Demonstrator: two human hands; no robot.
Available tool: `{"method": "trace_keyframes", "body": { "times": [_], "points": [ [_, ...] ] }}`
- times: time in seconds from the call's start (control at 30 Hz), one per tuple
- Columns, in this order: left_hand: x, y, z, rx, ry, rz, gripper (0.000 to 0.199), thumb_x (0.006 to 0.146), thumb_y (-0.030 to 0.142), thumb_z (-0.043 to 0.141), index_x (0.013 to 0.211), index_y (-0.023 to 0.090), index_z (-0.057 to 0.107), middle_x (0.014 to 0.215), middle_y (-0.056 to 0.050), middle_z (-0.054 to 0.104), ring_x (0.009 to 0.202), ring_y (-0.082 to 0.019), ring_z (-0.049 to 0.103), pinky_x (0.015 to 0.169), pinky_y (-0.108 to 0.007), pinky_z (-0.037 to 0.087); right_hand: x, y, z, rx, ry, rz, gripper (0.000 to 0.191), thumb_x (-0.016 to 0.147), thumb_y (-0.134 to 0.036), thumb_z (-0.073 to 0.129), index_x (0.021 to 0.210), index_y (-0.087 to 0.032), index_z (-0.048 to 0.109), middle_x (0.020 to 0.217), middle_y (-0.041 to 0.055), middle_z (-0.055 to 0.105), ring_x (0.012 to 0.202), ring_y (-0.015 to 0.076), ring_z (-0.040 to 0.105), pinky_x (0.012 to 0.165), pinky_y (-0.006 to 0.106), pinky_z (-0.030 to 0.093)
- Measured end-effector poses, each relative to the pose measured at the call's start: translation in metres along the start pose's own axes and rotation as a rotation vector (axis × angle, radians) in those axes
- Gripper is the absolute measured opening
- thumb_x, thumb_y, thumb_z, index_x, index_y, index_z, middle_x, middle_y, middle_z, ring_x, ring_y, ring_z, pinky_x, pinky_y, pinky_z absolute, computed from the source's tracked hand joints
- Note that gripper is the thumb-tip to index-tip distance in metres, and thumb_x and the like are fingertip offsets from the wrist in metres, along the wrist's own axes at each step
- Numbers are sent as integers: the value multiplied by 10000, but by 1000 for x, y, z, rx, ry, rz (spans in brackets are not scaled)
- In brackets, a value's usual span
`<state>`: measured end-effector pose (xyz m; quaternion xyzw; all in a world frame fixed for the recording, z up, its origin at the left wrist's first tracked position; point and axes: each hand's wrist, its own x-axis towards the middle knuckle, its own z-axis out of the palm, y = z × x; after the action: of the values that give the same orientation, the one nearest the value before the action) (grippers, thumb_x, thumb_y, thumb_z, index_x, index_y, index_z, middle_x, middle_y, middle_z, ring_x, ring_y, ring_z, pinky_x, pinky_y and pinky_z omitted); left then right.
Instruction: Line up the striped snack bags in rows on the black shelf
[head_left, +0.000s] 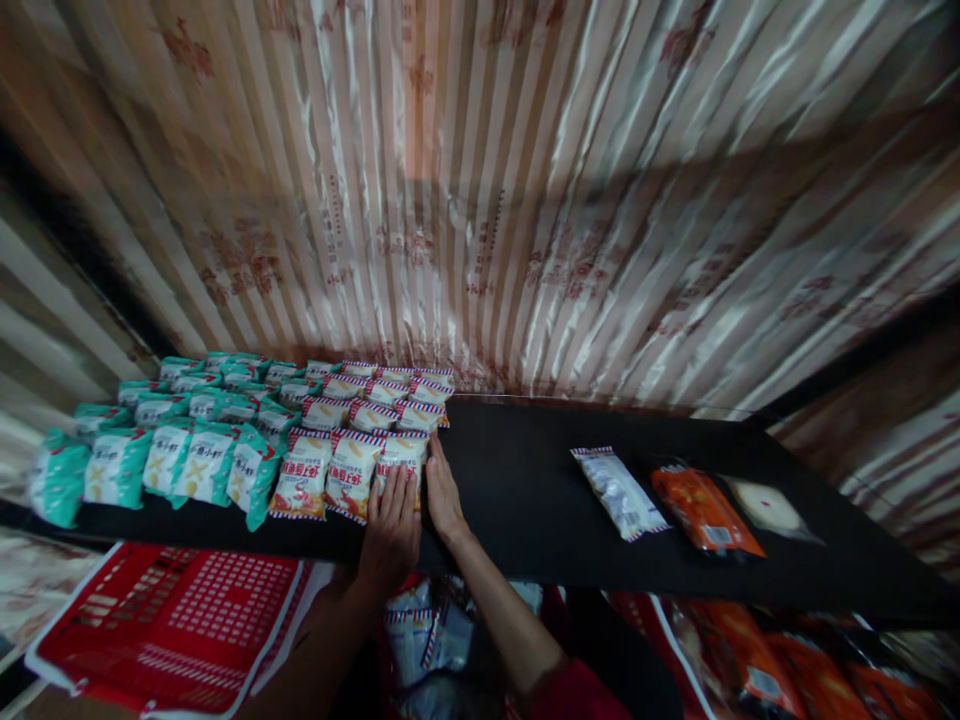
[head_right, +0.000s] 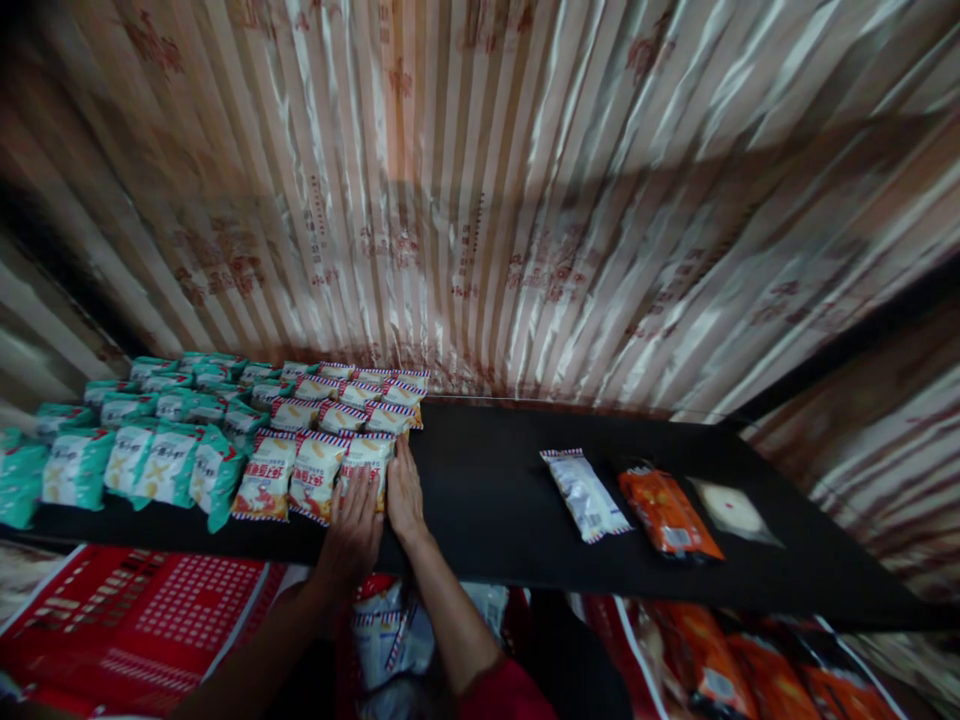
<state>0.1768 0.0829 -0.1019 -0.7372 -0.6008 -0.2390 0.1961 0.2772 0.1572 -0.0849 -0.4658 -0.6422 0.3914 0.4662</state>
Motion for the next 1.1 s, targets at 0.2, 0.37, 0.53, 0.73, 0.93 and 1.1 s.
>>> {"method": "trace_keyframes", "body": {
  "times": [0.2, 0.37, 0.53, 0.73, 0.93, 1.1],
  "points": [
    [0, -1, 1, -4, 5, -5, 574, 860, 209, 384, 1399, 63, 254, 1433, -167, 328, 1350, -282, 249, 1098, -484, 194, 5, -2, -4, -32, -34, 4, 693, 885, -603, 185, 1392, -152, 324, 1467, 70, 298, 1359, 169, 247, 1136, 390, 185],
    [-1, -1, 3, 5, 19, -22, 572, 860, 210, 382, 1401, 74, 256, 1428, -167, 338, 1347, -282, 258, 1097, -490, 193, 7, 1, -2, -33, -11, -6, 676, 886, -598, 201, 1401, -172, 306, 1469, 63, 295, 1359, 182, 249, 1129, 412, 201],
    [-1, 0, 4, 16, 19, -21, 583, 854, 205, 387, 1404, 74, 245, 1437, -173, 316, 1345, -285, 263, 1091, -494, 207, 9, 4, 2, -24, -7, -24, 666, 888, -593, 210, 1395, -175, 322, 1467, 64, 301, 1360, 183, 246, 1133, 414, 193],
    [-1, 0, 4, 17, 11, -30, 566, 838, 198, 411, 1377, 61, 307, 1436, -171, 325, 1353, -296, 237, 1088, -489, 210, 26, 9, -5, 21, 70, 53, 691, 880, -607, 192, 1405, -169, 292, 1482, 65, 259, 1371, 178, 208, 1133, 421, 170],
    [-2, 0, 4, 37, 6, -18, 561, 838, 196, 417, 1373, 63, 313, 1442, -169, 317, 1356, -296, 228, 1085, -485, 218, 46, 7, -7, 33, 33, 150, 805, 829, -686, 178, 1384, -125, 339, 1455, 101, 310, 1360, 202, 241, 1127, 429, 171],
    [-1, 0, 1, 54, 5, -5, 552, 828, 180, 431, 1356, 53, 337, 1440, -178, 320, 1363, -302, 203, 1078, -480, 235, 49, 8, -6, 56, 0, 176, 854, 813, -706, 171, 1385, -92, 330, 1458, 118, 303, 1363, 196, 234, 1135, 384, 144]
  ]
}}
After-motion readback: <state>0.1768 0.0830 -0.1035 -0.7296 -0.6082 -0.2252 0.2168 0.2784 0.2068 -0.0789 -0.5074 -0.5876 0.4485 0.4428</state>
